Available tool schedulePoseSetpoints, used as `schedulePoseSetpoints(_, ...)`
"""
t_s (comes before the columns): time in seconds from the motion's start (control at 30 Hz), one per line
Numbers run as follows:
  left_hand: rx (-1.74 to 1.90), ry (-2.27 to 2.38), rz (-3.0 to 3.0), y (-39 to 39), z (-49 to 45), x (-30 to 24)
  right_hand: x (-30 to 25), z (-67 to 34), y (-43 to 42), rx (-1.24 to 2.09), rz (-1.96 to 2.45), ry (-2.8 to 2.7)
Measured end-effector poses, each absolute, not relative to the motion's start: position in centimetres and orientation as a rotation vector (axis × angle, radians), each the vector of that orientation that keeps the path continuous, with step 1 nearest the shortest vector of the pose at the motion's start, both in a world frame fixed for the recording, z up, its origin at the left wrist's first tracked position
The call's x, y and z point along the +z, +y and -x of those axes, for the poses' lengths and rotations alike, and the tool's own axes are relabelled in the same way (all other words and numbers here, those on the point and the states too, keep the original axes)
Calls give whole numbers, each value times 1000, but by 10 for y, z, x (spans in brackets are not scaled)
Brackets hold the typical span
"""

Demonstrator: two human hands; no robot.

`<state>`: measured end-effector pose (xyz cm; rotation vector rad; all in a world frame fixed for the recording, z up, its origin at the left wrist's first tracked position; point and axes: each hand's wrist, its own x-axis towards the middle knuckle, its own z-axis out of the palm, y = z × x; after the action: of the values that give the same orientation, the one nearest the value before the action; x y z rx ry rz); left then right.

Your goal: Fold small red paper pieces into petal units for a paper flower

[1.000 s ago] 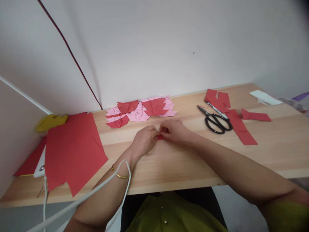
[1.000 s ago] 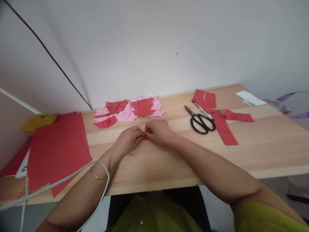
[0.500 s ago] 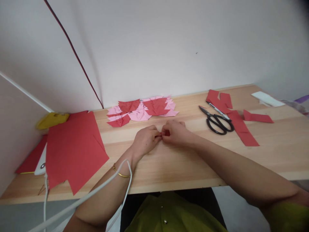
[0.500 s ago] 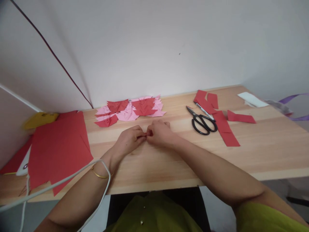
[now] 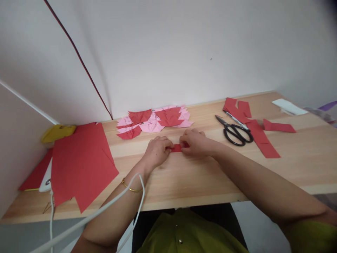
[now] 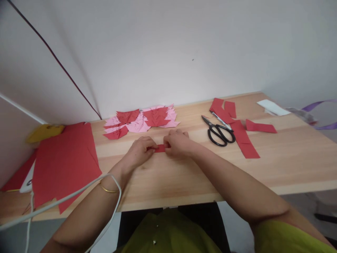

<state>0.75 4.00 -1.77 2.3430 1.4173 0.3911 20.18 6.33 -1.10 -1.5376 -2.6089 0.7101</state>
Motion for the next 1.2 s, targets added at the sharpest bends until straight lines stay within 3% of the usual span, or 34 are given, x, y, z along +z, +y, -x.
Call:
schedulePoseSetpoints(0.4, 447, 1295, -2336, 47, 3, -27, -5, -206, 69, 759, 1560, -2529)
schedulePoseSetpoints(0.8, 408, 1487, -2323, 37, -14, -19, -22, -186, 57, 646, 1610, -2446)
schedulePoseSetpoints(1.2, 368, 1433, -2276, 43, -5, -21, -9, -202, 67, 803, 1429, -2586)
